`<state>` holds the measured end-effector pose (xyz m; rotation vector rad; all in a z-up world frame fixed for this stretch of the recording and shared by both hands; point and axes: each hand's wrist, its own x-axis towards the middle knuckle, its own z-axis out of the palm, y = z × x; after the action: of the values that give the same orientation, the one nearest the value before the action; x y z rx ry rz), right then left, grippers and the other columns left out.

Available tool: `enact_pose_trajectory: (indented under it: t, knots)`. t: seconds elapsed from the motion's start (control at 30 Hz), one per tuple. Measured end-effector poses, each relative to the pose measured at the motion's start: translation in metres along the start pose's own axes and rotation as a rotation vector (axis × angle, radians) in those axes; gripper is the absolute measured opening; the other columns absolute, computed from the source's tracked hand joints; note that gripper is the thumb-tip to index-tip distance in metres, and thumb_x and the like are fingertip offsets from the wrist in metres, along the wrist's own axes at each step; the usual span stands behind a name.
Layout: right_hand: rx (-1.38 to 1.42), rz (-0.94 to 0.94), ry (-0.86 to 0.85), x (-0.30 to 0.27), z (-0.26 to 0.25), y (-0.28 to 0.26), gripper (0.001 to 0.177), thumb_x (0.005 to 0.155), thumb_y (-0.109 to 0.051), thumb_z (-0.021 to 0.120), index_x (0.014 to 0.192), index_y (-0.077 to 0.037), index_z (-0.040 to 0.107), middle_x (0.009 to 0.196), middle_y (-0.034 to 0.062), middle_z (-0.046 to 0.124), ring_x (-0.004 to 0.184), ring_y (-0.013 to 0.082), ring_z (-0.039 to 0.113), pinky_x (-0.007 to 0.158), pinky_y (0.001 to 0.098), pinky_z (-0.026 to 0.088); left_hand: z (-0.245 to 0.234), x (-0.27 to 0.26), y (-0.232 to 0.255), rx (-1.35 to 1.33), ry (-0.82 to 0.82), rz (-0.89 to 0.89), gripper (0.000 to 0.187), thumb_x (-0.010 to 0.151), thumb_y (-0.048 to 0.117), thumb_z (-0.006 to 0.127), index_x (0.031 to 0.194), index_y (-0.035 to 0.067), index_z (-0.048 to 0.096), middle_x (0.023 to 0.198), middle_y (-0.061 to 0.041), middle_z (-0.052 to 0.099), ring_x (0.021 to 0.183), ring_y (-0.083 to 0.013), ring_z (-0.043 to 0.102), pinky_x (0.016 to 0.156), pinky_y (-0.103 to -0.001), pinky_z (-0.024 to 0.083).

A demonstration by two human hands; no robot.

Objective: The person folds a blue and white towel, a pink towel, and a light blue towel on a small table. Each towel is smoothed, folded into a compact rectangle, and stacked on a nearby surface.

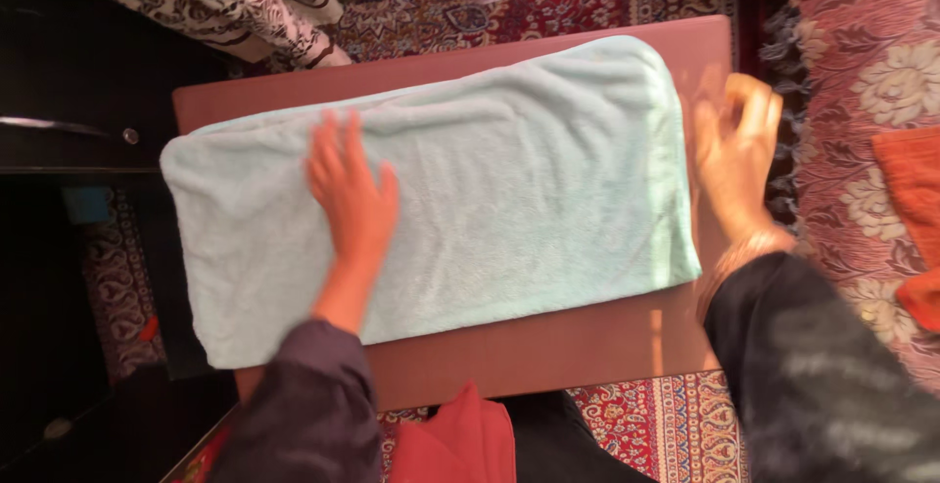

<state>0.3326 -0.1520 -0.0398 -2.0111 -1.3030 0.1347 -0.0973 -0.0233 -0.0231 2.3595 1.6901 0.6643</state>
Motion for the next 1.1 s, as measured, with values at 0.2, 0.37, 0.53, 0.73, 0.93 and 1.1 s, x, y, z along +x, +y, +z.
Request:
enact_pose_trajectory:
  t: [0.2,0.37,0.53,0.73,0.93,1.1]
  knots:
    - [-0.124,0.541,-0.130,-0.129,-0.034,-0.032,0.050,0.092,-0.038,0.079,0.120,-0.002,0.058,0.121,0.0180,0.047,0.103,0.0350,0.055,0.091,0.0442,0.048,-0.003,-0.119,0.084,-0.178,-0.337,0.161,0.072,0.089,0.031,0.073,0.152,0.012,0.043,0.163,-0.016,0.032,0.151,-0.0398,0.028,0.122,-0.060,0.020]
    - [-0.248,0.618,-0.315,-0.147,-0.042,-0.038,0.044,0.099,-0.040,0.072,0.119,-0.002,0.065,0.127,0.0156,0.054,0.115,0.0353,0.059,0.099,0.0449,0.049,0.004,-0.149,0.099,-0.089,-0.429,0.174,0.082,0.086,0.037,0.074,0.156,0.013,0.038,0.165,-0.017,0.026,0.152,-0.0396,0.022,0.121,-0.062,0.013]
    - [-0.073,0.250,0.091,-0.141,-0.054,-0.047,0.046,0.111,-0.028,0.059,0.142,0.004,0.051,0.149,0.0259,0.045,0.141,0.0370,0.044,0.119,0.0460,0.036,0.012,-0.150,0.099,-0.086,-0.381,0.163,0.083,0.092,0.050,0.065,0.158,0.014,0.031,0.167,-0.016,0.020,0.154,-0.0396,0.016,0.121,-0.065,0.008]
    - [0.027,-0.339,-0.434,-0.154,0.068,-0.113,0.073,0.099,-0.033,0.057,0.161,-0.005,0.030,0.169,0.0176,0.024,0.159,0.0323,0.018,0.128,0.0521,0.012,0.048,-0.133,0.071,0.153,-0.238,0.049,0.082,0.102,0.054,0.050,0.165,0.010,0.021,0.172,-0.016,0.013,0.158,-0.0402,0.010,0.123,-0.068,0.006]
    - [-0.209,-0.351,-0.469,-0.107,0.074,-0.046,0.078,0.100,-0.046,0.053,0.164,-0.009,0.027,0.172,0.0095,0.023,0.160,0.0250,0.017,0.128,0.0553,0.008,0.060,-0.139,0.057,0.238,-0.227,0.047,0.084,0.103,0.061,0.044,0.165,0.010,0.018,0.172,-0.015,0.012,0.158,-0.0412,0.010,0.124,-0.067,0.007]
    - [-0.409,-0.168,-0.404,-0.058,0.017,0.030,0.078,0.107,-0.045,0.044,0.168,-0.003,0.020,0.175,0.0183,0.010,0.161,0.0344,0.007,0.126,0.0614,0.004,0.055,-0.138,0.062,0.207,-0.228,0.037,0.085,0.101,0.060,0.048,0.165,0.010,0.019,0.172,-0.015,0.012,0.158,-0.0413,0.009,0.123,-0.068,0.006]
